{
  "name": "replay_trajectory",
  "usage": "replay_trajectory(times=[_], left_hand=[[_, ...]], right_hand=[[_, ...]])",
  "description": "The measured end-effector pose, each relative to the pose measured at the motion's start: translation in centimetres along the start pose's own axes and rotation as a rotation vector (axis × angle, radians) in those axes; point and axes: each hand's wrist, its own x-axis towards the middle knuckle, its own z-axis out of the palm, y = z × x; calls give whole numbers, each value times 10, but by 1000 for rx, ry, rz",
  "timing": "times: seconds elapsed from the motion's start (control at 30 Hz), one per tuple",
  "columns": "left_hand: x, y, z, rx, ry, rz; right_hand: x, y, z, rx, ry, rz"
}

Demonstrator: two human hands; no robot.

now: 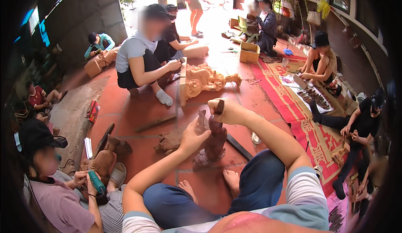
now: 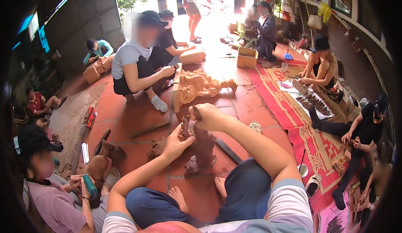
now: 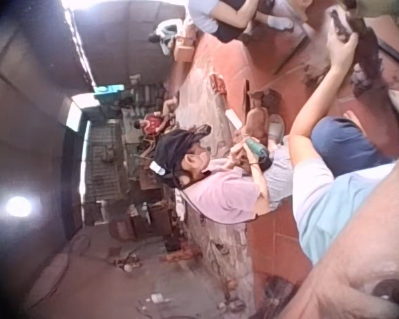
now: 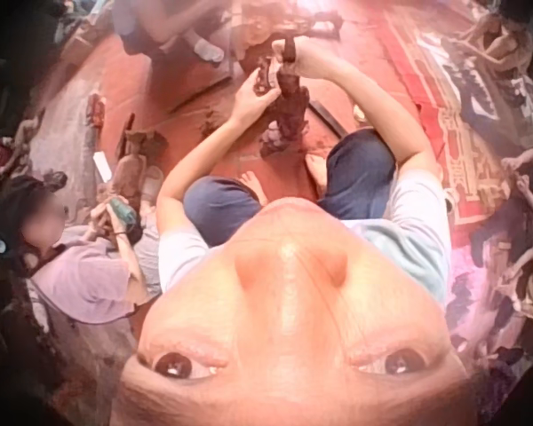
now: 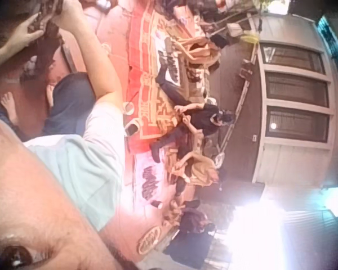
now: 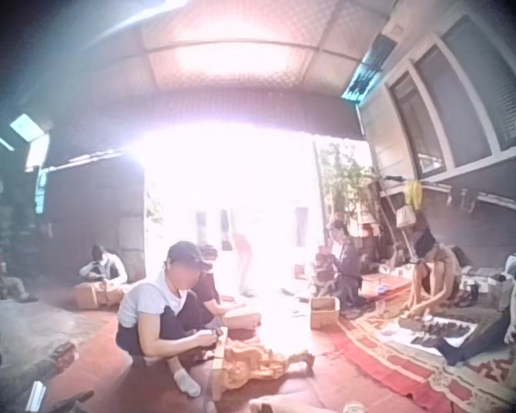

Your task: The person sits on the floor and carves a small wooden figurine using a chisel and mallet. They repeatedly strike the chisel to shape the wood, occasionally pausing to inspect the piece or adjust their grip.

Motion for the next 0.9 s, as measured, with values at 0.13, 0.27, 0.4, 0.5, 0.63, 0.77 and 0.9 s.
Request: replay_trajectory(times=[0.13,0.27,0.4,0.5,0.63,0.77,0.9], left_hand=[[-2,1,-1,53,25,-19],[-2,3,2,66,19,-43],[-2,5,2,60,4,-68],[0,-7,1,9,7,-50],[1,1,2,9,-1,-58],[-1,14,0,49,-4,-86],[-3,15,-3,104,-16,-97]], right_hand=[[-10,-9,22,-150,-70,-198],[-2,6,-1,-201,224,-72],[-14,1,27,-42,56,-151],[-8,-3,17,-3,-21,-123],[0,16,-7,59,235,-14],[-10,-2,24,82,12,-203],[3,8,14,-44,204,-51]])
